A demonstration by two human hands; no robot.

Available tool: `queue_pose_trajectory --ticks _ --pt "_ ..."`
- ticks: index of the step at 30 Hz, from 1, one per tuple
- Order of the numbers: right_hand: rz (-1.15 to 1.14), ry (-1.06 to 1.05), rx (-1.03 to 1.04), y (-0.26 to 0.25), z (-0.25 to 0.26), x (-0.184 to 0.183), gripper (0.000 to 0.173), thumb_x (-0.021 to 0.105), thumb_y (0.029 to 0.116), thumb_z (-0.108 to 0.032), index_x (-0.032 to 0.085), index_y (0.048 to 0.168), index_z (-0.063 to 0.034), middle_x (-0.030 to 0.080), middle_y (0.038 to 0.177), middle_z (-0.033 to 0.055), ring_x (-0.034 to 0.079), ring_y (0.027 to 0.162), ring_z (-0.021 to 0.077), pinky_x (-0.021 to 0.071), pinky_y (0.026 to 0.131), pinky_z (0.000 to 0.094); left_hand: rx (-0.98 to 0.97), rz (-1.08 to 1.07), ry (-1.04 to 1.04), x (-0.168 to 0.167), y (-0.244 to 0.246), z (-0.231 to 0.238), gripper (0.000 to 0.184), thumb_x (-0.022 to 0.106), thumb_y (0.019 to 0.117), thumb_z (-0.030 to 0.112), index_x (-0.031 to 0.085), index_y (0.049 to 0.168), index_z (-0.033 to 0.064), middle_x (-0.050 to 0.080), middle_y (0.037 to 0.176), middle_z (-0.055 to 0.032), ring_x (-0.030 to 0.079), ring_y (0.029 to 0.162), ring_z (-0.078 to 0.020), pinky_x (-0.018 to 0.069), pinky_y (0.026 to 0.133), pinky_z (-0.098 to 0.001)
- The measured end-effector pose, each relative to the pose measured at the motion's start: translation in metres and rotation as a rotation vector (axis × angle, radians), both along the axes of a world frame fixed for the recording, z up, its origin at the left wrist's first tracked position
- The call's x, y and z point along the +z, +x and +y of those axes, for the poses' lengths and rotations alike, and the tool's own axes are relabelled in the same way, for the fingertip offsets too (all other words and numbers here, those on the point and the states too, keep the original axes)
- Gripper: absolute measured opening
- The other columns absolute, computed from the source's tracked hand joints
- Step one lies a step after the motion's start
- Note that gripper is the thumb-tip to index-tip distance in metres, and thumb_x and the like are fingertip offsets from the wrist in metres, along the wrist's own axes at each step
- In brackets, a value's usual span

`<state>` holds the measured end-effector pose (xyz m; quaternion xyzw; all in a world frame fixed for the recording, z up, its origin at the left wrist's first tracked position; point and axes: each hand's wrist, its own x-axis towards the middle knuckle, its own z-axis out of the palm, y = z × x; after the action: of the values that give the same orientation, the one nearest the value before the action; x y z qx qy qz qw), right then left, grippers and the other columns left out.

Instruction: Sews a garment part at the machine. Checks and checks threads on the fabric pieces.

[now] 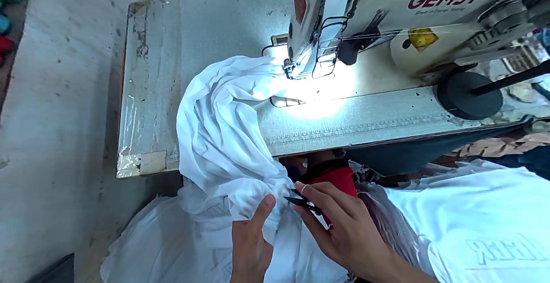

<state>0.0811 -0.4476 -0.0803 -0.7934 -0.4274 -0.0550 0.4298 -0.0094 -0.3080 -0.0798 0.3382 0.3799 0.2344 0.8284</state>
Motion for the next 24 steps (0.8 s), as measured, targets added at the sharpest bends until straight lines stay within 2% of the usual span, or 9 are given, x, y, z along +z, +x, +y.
queue_pose_trajectory --ticks 11,20,24 --pt "-0.036 -0.090 -0.022 -0.005 0.002 -0.003 0.031 0.061 0.1024 -0.025 0.068 0.127 -0.0088 0.069 0.098 0.0064 0.065 0.081 0.0114 0.0528 0.065 0.0226 0.001 -0.007 0.040 0.001 -0.002 -0.002 0.034 0.077 0.0825 -0.002 0.062 0.113 -0.0013 0.074 0.098 -0.0112 0.074 0.090 -0.0165 0.0628 0.085 -0.0353" --pt "-0.032 -0.026 0.004 -0.003 0.004 -0.009 0.029 0.063 0.1014 -0.022 0.067 0.126 -0.0086 0.070 0.099 0.0066 0.066 0.085 0.0105 0.0539 0.069 0.0209 -0.021 -0.031 0.008 0.001 -0.002 0.000 0.037 0.078 0.0820 0.001 0.062 0.115 -0.0003 0.074 0.099 -0.0108 0.074 0.092 -0.0161 0.0627 0.085 -0.0348" --pt "-0.011 0.044 0.042 -0.002 0.005 -0.013 0.027 0.065 0.1006 -0.020 0.067 0.124 -0.0081 0.070 0.100 0.0061 0.067 0.089 0.0097 0.0554 0.074 0.0200 -0.031 -0.039 0.021 0.002 -0.001 0.000 0.031 0.075 0.0848 0.000 0.063 0.113 -0.0008 0.074 0.098 -0.0112 0.074 0.091 -0.0165 0.0624 0.085 -0.0348"
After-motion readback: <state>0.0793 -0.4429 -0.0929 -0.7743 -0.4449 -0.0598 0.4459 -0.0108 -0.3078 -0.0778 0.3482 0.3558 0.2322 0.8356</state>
